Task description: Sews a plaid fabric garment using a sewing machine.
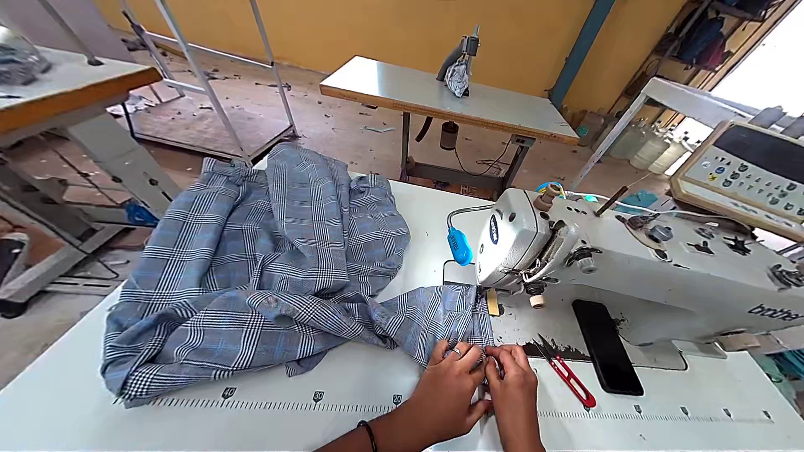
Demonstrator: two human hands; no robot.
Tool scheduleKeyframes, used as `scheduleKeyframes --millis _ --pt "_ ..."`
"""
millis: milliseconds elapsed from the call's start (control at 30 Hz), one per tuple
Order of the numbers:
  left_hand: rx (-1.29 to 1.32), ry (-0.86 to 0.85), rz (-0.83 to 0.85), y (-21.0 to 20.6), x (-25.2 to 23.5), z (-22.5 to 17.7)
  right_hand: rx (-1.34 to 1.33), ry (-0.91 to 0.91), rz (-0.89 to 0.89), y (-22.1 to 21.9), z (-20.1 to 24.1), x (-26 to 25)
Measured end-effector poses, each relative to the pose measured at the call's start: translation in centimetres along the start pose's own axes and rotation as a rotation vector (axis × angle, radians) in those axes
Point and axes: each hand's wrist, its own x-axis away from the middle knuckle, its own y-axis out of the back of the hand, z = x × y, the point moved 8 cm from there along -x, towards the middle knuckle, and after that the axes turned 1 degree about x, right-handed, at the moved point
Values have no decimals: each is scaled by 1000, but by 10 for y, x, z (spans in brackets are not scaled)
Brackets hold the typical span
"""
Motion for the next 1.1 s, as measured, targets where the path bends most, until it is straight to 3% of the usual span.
scheduleKeyframes --millis 300,533,800,1100 --pt "22 -77 -59 4 3 0 28 -51 89 -3 3 -4" --pt "-18 -168 -230 14 3 9 -12 -16 238 -8 12 -3" --pt "-190 -243 -320 17 3 13 45 65 124 -11 18 0" --pt "-131 -221 -256 27 -28 35 79 126 42 -26 16 -31"
